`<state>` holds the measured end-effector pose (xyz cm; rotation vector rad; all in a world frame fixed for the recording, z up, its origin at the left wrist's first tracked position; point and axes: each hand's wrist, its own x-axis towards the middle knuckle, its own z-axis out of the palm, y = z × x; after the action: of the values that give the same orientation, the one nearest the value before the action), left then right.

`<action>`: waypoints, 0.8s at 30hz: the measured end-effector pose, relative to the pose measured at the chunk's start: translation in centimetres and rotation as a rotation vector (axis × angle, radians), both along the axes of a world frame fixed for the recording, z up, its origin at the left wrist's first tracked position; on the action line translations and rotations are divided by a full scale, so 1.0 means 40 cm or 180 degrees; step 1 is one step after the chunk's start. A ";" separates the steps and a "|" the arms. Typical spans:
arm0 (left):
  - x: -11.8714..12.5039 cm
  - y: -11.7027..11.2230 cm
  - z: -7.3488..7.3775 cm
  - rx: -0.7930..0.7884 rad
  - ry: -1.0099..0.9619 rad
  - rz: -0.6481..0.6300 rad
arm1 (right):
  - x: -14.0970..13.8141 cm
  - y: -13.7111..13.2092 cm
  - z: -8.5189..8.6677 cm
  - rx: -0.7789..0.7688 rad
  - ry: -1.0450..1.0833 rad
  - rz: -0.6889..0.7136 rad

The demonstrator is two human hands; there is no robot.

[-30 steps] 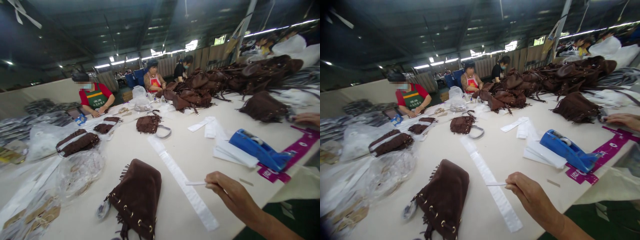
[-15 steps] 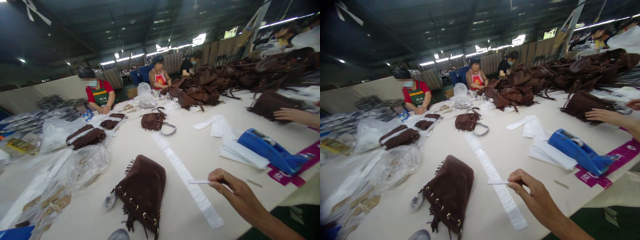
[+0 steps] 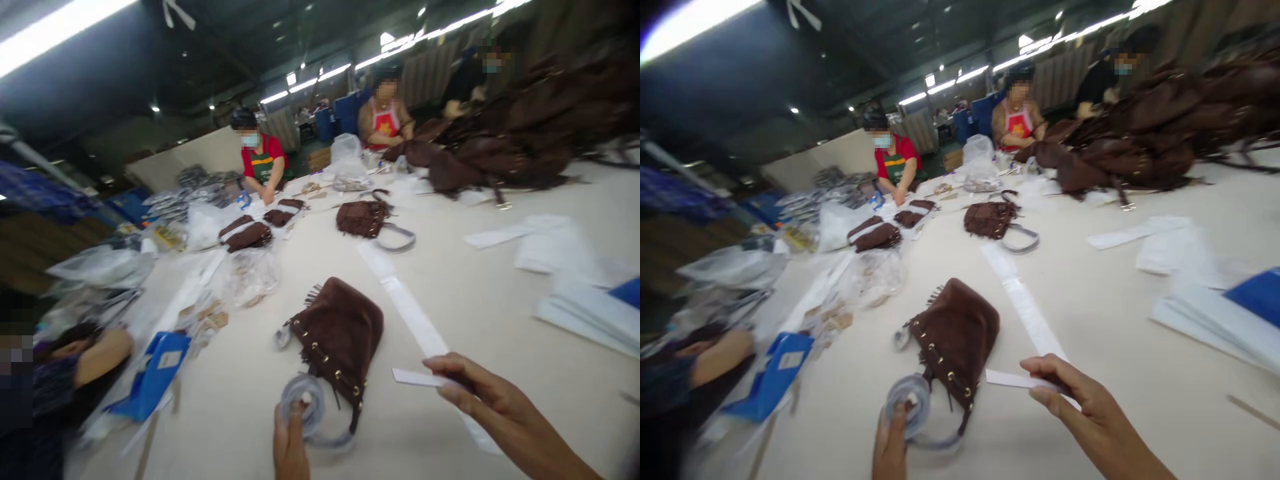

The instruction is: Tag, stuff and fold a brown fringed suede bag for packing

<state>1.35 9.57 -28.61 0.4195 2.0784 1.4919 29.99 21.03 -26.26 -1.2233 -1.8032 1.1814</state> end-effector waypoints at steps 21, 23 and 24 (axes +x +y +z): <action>-0.017 0.007 -0.025 0.1457 -0.1366 -0.0421 | -0.487 -0.058 -0.094 0.1232 -0.0218 0.1421; -0.018 0.002 -0.034 0.1311 -0.1428 -0.0425 | -0.489 -0.052 -0.099 0.0957 -0.0322 0.1416; -0.020 0.000 -0.036 0.1197 -0.1369 -0.0416 | -0.490 -0.049 -0.100 0.0852 -0.0389 0.1411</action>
<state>0.55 9.56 -30.05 0.3285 1.4188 1.7189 10.38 19.06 -30.27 -0.7785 -2.3184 1.0616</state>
